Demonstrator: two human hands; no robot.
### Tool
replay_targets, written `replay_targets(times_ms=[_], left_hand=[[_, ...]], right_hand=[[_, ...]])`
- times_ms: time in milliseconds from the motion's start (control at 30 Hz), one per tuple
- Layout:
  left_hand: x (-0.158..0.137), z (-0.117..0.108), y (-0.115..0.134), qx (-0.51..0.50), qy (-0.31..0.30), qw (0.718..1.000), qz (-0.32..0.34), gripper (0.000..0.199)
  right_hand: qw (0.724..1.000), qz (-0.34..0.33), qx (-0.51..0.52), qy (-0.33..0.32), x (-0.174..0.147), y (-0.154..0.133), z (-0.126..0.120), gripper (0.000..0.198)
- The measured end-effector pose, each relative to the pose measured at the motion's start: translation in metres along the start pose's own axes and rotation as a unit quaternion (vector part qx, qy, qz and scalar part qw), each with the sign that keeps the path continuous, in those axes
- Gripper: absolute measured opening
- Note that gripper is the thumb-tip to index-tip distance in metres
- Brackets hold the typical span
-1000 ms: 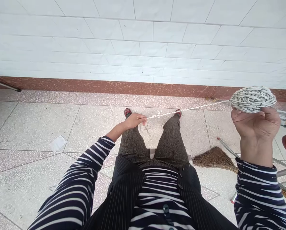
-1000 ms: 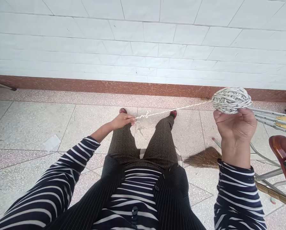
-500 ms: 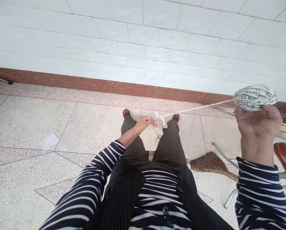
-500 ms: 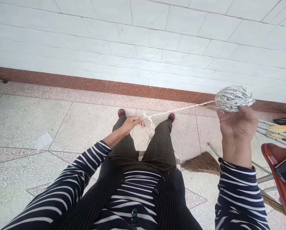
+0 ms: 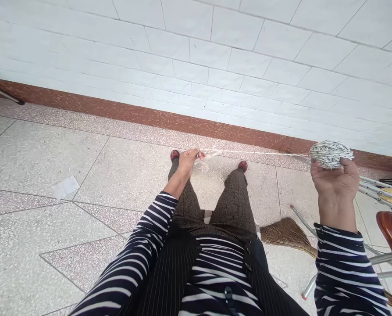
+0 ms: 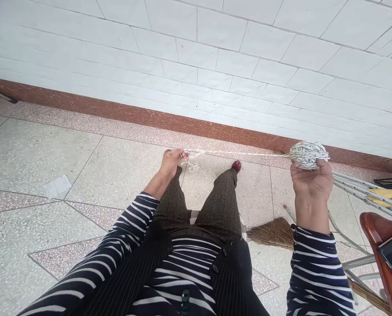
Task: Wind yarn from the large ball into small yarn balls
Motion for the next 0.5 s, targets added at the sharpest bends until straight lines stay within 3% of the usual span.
replay_targets(times_ms=[133, 200, 333, 500], left_hand=[[0.008, -0.029, -0.009, -0.025, 0.098, 0.995, -0.015, 0.028], [0.009, -0.036, -0.017, -0.019, 0.097, 0.995, -0.028, 0.028], [0.016, -0.038, -0.035, 0.016, 0.074, 0.996, -0.039, 0.029], [0.039, -0.065, -0.057, 0.043, 0.169, 0.979, -0.103, 0.024]], right_hand=[[0.999, -0.02, 0.013, 0.044, 0.003, -0.012, -0.004, 0.021], [0.998, -0.038, 0.013, 0.04, 0.002, -0.02, -0.002, 0.024], [0.997, -0.055, -0.002, -0.061, -0.008, -0.026, 0.017, 0.027], [0.985, -0.083, -0.016, -0.15, -0.019, -0.044, 0.041, 0.009]])
Point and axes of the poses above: each hand's wrist, its own x-axis towards the middle knuckle, its own z-axis out of the palm, y = z × x, the point moved 3 cm from there along x, towards the middle knuckle, and after that the axes turned 8 degrees about x, right-handed, at the moved point
